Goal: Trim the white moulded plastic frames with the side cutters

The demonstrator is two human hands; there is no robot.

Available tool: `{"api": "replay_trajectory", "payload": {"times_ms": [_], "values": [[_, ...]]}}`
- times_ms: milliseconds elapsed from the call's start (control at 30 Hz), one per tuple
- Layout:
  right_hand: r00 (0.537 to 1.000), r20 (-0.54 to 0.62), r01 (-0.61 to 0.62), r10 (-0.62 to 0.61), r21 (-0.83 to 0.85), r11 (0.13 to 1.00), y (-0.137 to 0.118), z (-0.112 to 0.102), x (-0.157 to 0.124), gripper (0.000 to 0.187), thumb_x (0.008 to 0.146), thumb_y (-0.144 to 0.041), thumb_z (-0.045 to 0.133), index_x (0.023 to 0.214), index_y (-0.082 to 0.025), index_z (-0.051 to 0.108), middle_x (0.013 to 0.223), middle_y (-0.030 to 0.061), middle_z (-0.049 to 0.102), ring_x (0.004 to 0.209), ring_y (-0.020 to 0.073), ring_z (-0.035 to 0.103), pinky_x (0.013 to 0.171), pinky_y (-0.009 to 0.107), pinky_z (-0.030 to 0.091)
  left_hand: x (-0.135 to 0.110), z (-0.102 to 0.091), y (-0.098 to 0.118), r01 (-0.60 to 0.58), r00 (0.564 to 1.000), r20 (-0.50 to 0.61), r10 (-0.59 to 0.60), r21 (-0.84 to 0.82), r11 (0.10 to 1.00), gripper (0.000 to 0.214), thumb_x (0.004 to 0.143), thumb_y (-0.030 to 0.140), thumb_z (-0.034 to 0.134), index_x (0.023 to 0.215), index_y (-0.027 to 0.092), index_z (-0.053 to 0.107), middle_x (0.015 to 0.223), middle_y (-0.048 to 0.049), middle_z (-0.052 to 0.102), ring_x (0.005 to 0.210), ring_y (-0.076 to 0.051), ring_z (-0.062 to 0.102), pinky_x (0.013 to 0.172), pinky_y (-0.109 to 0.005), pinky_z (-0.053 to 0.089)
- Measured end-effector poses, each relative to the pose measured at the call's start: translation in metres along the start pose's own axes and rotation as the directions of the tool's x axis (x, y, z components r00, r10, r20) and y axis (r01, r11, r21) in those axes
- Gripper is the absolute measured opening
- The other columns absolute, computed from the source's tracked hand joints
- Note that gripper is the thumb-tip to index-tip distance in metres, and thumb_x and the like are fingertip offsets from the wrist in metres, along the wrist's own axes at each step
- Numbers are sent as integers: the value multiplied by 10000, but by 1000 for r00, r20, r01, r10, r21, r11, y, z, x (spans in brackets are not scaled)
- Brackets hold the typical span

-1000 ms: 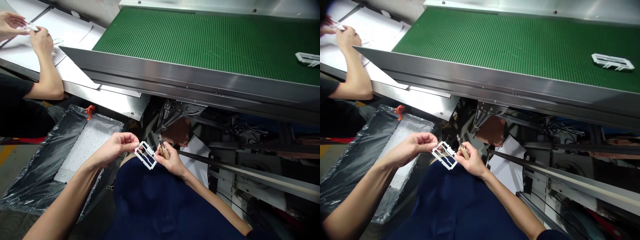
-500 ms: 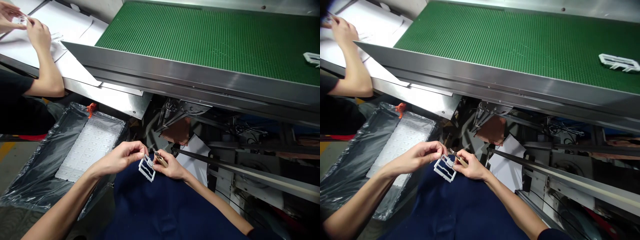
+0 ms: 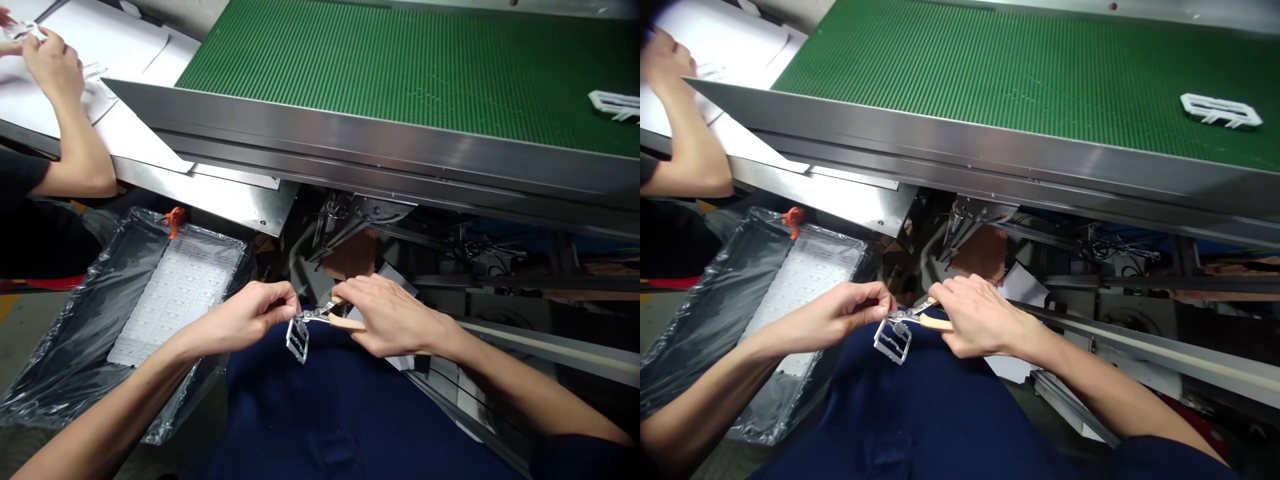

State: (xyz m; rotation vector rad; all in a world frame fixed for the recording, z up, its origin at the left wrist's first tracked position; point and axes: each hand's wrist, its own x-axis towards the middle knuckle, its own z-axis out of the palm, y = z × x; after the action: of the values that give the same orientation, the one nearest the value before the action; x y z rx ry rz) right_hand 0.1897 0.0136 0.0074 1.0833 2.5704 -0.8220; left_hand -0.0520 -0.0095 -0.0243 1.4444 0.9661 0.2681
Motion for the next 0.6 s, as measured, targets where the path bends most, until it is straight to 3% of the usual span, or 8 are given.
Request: {"api": "replay_trajectory", "payload": {"times_ms": [200, 367, 600], "values": [[999, 40, 28, -23, -148, 989, -9, -14, 1, 180, 713, -268, 537, 873, -197, 497, 766, 39, 540, 685, 180, 478, 637, 315, 313, 5, 1, 3, 4, 1000, 15, -5, 35, 999, 169, 880, 251, 439, 733, 174, 473, 695, 5, 503, 620, -136, 423, 544, -247, 310], [998, -1, 56, -58, -268, 962, -16, -26, -4, 171, 632, -168, 543, 783, -191, 464, 708, 52, 531, 647, 187, 492, 625, 322, 278, 10, 2, 10, 13, 999, 29, -16, 97, 995, 144, 865, 233, 442, 734, 185, 480, 667, 21, 493, 596, -130, 419, 523, -241, 296], [994, 37, 112, -106, -333, 936, -23, -37, 0, 87, 675, -175, 542, 755, -188, 509, 552, 30, 481, 495, 145, 456, 526, 295, 204, 14, 6, 14, 36, 999, 27, -39, 105, 994, 157, 842, 222, 463, 689, 187, 460, 610, 24, 453, 552, -127, 374, 483, -231, 275]]}}
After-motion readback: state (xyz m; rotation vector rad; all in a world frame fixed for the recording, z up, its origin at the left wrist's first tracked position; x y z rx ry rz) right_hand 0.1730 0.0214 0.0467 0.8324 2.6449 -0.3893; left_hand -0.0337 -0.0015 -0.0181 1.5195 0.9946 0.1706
